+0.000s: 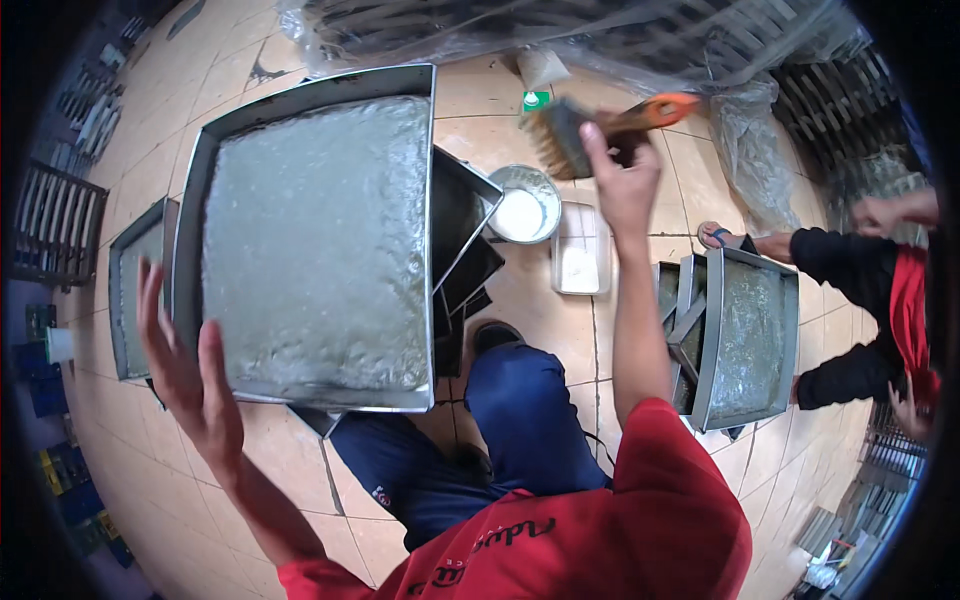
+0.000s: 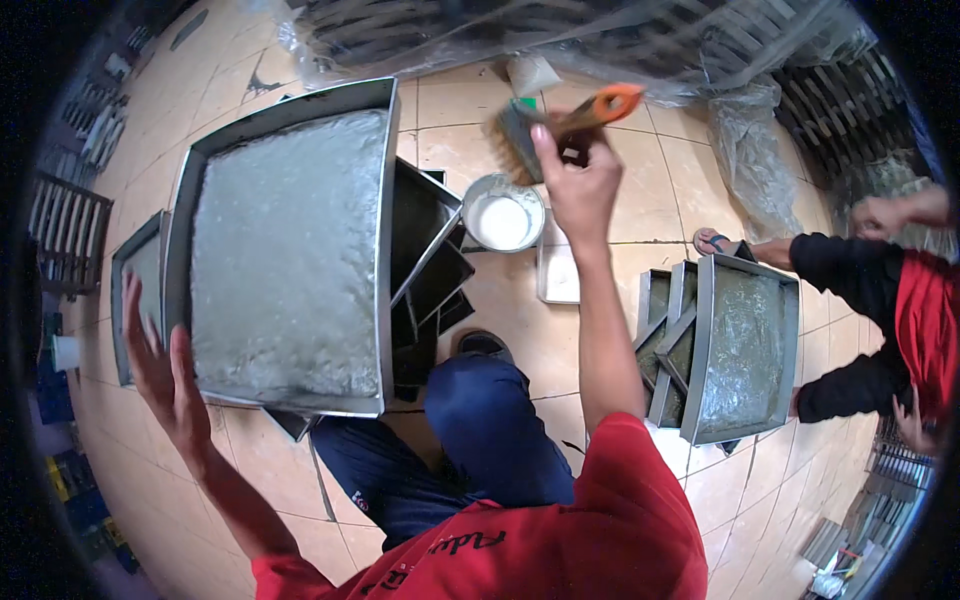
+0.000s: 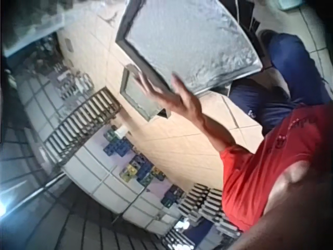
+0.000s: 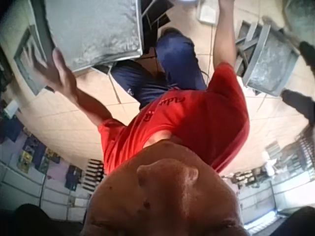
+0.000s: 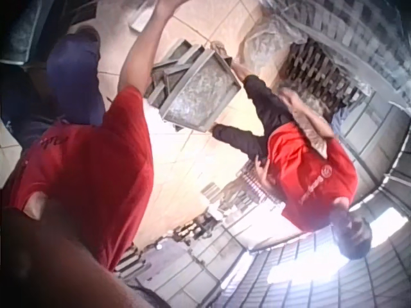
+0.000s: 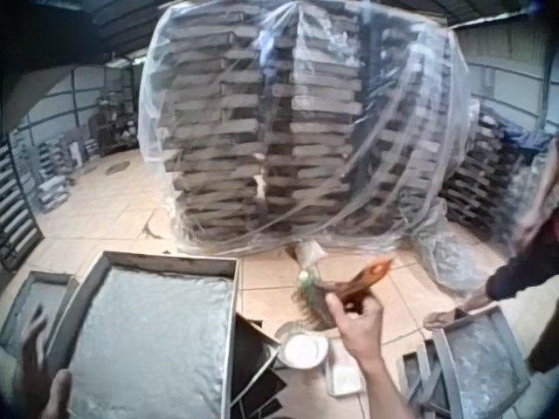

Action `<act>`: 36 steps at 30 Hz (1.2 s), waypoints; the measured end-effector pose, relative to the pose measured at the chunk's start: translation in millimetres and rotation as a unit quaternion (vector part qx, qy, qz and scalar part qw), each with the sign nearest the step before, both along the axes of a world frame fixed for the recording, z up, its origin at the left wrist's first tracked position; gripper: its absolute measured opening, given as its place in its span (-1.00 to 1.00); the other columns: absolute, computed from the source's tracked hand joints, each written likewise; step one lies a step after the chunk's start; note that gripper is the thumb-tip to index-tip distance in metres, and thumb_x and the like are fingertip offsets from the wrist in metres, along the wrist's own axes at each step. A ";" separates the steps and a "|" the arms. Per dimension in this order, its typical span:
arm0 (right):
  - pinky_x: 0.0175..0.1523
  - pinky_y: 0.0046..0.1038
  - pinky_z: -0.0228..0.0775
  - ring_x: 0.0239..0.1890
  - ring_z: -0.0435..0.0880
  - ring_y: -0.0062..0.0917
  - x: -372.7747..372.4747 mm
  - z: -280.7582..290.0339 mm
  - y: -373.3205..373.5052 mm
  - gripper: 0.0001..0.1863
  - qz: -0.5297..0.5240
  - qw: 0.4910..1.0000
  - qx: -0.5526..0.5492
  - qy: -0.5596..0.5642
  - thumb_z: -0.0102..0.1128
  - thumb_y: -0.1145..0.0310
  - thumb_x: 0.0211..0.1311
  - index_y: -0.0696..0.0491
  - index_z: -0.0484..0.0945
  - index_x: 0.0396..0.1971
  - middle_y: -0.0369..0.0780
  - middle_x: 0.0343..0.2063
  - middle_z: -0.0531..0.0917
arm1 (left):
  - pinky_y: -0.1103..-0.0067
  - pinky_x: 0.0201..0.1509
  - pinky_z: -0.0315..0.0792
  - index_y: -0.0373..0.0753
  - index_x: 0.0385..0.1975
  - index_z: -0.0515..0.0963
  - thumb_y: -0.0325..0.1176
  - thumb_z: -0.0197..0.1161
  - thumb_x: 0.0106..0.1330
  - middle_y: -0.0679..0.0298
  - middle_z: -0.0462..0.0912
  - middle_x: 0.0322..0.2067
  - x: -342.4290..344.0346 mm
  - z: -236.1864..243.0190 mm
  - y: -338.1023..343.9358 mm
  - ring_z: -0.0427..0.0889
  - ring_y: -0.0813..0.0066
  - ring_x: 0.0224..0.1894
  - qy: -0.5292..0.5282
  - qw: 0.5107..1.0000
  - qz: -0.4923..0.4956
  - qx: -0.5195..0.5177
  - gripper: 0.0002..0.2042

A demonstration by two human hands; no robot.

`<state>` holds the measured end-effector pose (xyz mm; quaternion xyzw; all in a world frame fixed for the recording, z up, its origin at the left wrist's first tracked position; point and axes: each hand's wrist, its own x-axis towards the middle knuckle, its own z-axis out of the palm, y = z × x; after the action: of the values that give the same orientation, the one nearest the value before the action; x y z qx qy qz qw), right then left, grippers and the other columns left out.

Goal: The person applies a liquid substance to dough in square trays using a wide brush and sprinkles small items by hand. The person stacks the trays on top of one another in the center of the room.

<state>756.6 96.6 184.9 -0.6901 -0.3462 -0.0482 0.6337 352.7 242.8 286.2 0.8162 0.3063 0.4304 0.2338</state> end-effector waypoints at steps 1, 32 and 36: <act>-0.17 -0.44 0.53 -0.31 0.73 -0.51 16.1 -41.1 5.0 -0.70 -0.026 0.998 -0.045 0.023 0.39 0.32 0.18 0.16 0.66 -0.14 -0.15 -0.29 0.76 | 0.15 0.52 -0.10 -0.23 0.36 0.25 -0.38 0.21 0.37 0.03 0.16 0.42 -22.5 -17.1 4.1 0.06 0.16 0.49 0.031 0.997 0.067 -0.033 -0.44; -0.13 -0.44 0.45 -0.15 0.59 -0.53 -10.0 -227.9 1.7 -0.61 -0.113 0.887 0.038 0.446 0.37 0.29 0.22 -0.01 0.52 0.03 -0.31 -0.14 0.61 | 0.42 0.36 0.22 -0.31 0.27 0.34 -0.33 0.05 0.49 0.10 0.40 0.25 -196.4 -113.5 66.1 0.35 0.30 0.31 -0.070 0.948 0.259 -0.172 -0.60; 0.11 -0.39 0.42 -0.02 0.59 -0.45 -4.8 -138.6 -22.4 -0.58 -0.026 0.895 0.140 0.422 0.34 0.27 0.26 0.04 0.48 0.06 -0.27 -0.04 0.58 | 0.51 0.12 0.42 -0.33 0.12 0.49 -0.35 0.03 0.49 0.13 0.62 0.02 -195.7 -115.8 89.0 0.60 0.37 0.04 -0.025 0.961 0.211 -0.178 -0.70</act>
<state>751.8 74.2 46.3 -0.5584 -0.0179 0.1824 0.8091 157.0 331.8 170.4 0.6677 0.5370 0.4285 0.2866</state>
